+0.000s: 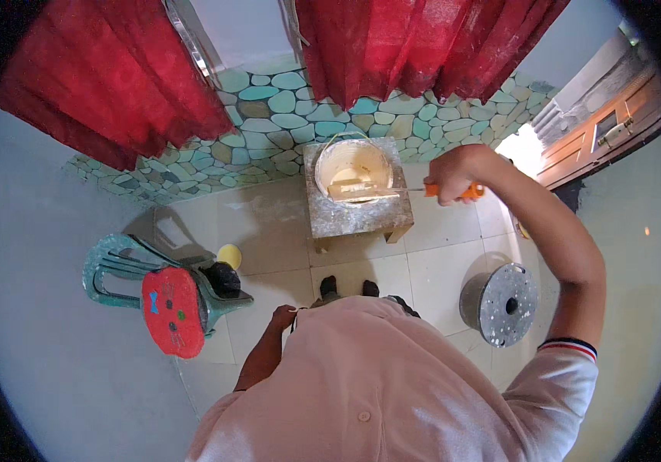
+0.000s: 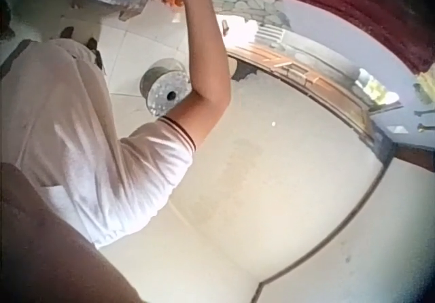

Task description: Apply paint to a wall using a roller after dipping it in a bucket of paint.

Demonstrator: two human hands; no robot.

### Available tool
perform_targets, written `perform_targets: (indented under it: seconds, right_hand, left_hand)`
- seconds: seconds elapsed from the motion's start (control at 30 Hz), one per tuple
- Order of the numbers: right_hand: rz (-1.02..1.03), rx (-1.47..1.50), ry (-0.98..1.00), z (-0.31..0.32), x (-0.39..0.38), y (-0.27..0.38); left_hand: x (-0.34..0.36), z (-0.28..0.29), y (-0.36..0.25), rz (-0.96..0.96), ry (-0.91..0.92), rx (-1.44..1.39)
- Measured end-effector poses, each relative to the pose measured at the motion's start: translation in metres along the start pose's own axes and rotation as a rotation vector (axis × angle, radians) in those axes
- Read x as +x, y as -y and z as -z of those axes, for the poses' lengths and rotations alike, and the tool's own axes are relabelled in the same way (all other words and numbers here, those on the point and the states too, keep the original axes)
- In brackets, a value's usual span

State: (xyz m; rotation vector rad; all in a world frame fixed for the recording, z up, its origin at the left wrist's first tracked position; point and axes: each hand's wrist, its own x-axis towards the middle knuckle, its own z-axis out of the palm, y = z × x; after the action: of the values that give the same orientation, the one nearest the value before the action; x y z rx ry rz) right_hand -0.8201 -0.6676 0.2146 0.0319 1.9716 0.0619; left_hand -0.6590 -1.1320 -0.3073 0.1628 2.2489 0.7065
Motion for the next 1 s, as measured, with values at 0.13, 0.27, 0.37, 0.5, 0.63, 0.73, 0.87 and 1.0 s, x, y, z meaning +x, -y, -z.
perform_targets:
  seconds: [0.13, 0.27, 0.37, 0.5, 0.63, 0.73, 0.87, 1.0]
  right_hand:
    - [0.081, 0.061, 0.028, 0.005, 0.060, 0.008]
    - [0.050, 0.072, 0.058, 0.010, 0.129, 0.015]
    - [0.059, 0.016, 0.146, 0.017, 0.178, 0.025]
    - [0.082, -0.080, 0.152, 0.015, 0.211, 0.019]
    - [0.051, -0.023, 0.168, 0.017, 0.225, 0.013]
    - [0.087, -0.135, 0.178, 0.021, 0.234, 0.026]
    - [0.072, -0.072, 0.205, 0.017, 0.254, 0.019]
    - [0.055, -0.038, 0.147, 0.028, 0.213, 0.016]
  left_hand:
    - [0.007, 0.004, 0.017, -0.239, 0.082, 0.290]
    - [0.013, 0.013, 0.004, -0.332, 0.056, 0.329]
    - [0.017, 0.003, 0.007, -0.137, 0.025, 0.123]
    - [0.010, 0.013, -0.024, -0.171, -0.058, -0.170]
    - [0.015, 0.014, -0.017, -0.260, -0.003, -0.021]
    - [0.021, -0.024, 0.014, -0.290, -0.025, -0.055]
    - [0.008, -0.010, -0.009, -0.060, 0.150, 0.130]
    - [-0.017, 0.007, -0.024, -0.187, 0.002, 0.182]
